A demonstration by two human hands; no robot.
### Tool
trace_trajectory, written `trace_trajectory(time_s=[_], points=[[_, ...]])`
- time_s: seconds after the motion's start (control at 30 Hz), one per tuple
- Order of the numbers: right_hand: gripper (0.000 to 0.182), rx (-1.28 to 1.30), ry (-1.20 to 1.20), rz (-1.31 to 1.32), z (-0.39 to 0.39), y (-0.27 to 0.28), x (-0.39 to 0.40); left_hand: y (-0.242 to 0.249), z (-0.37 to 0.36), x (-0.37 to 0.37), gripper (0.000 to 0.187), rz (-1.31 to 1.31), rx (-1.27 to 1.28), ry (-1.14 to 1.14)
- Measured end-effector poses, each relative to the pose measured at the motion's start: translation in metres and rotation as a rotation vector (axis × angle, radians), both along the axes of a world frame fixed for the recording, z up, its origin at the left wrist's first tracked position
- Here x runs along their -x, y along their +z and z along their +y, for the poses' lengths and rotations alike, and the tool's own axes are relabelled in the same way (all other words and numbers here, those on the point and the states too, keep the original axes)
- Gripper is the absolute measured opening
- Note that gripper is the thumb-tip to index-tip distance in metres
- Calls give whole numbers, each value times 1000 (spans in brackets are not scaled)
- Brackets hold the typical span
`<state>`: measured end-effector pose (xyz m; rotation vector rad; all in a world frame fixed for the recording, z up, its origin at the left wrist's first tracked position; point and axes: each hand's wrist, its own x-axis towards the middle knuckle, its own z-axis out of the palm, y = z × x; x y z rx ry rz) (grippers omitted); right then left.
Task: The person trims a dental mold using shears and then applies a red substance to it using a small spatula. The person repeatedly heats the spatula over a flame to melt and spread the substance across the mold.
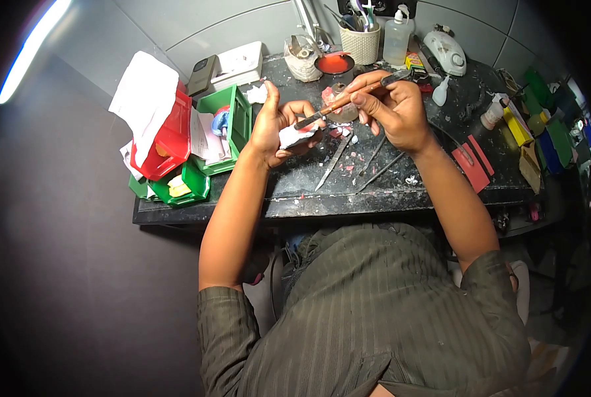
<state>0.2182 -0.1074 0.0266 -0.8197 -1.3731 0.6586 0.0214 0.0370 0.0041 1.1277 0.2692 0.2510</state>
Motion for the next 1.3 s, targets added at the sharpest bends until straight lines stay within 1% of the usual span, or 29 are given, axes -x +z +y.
trace_trajectory(time_s=[0.1, 0.17, 0.2, 0.23, 0.27, 0.3, 0.33, 0.37, 0.4, 0.47, 0.53, 0.6, 0.63, 0.7, 0.73, 0.8, 0.83, 0.87, 0.93, 0.97, 1.0, 1.07, 1.13, 1.2, 1.23, 1.27, 1.3], points=[[14, -3, 22, 5, -1, 3, -6, 0, -2, -1, 104, -49, -41, -7], [13, -9, -26, 20, 0, 2, -16, 1, -7, -4, 104, -40, 105, 138], [13, -14, -74, 34, 2, 2, -21, 0, -5, -3, 104, -40, 106, 138], [14, -33, -125, 49, 3, 5, -25, -2, 1, -1, 105, -65, 34, 56], [14, -33, -125, 47, 5, 4, -30, -1, 4, 0, 107, -90, -39, -26], [14, -36, -260, 60, 8, 1, -36, -1, 5, 1, 107, -91, -39, -25], [15, -40, -396, 73, 11, -2, -41, 0, 6, 1, 103, -100, 13, -12], [16, 5, -458, 89, 13, -3, -44, 1, 7, 2, 99, -108, 65, 0], [16, 3, -460, 89, 14, -5, -47, 2, 9, 3, 99, -108, 64, -2], [15, 124, -506, 101, 14, -7, -49, 3, 16, 6, 80, -104, 108, 166], [15, 134, -522, 97, 14, -7, -48, -4, 29, 11, 55, -248, 179, 175], [15, 146, -531, 93, 14, -8, -46, -2, 24, 8, 46, -238, 164, 512], [15, 130, -534, 98, 15, -9, -45, -4, 27, 11, 46, -237, 162, 513], [15, 112, -536, 102, 15, -7, -43, -2, 33, 18, 43, -280, 53, 308], [15, 138, -546, 96, 13, -5, -42, -4, 33, 18, 43, -281, 51, 307], [15, 163, -557, 90, 12, -4, -42, 6, 21, 15, 53, -195, -42, 431], [15, 162, -554, 96, 13, -4, -43, 4, 24, 17, 49, -230, -82, 331], [15, 161, -550, 102, 13, -5, -43, 5, 20, 16, 49, -230, -83, 331], [15, 150, -542, 105, 13, -5, -44, 7, 9, 12, 49, -157, -338, 455], [15, 141, -534, 107, 13, -6, -44, 9, 7, 12, 55, -193, -261, 409], [15, 141, -536, 108, 13, -6, -44, 8, 5, 11, 55, -193, -262, 407], [16, 154, -534, 101, 13, -6, -44, 4, 4, 8, 57, -210, -357, 389], [16, 153, -542, 106, 13, -6, -42, -4, 9, 7, 54, -227, -346, 366], [16, 151, -545, 111, 13, -6, -42, -9, 16, 8, 46, -127, -365, 333], [15, 149, -550, 103, 13, -6, -42, -13, 17, 7, 40, -157, -349, 339], [15, 147, -556, 94, 13, -6, -41, -9, 11, 5, 40, -158, -350, 341], [15, 146, -555, 94, 13, -7, -41, -4, 3, 4, 39, -168, -250, 348]])
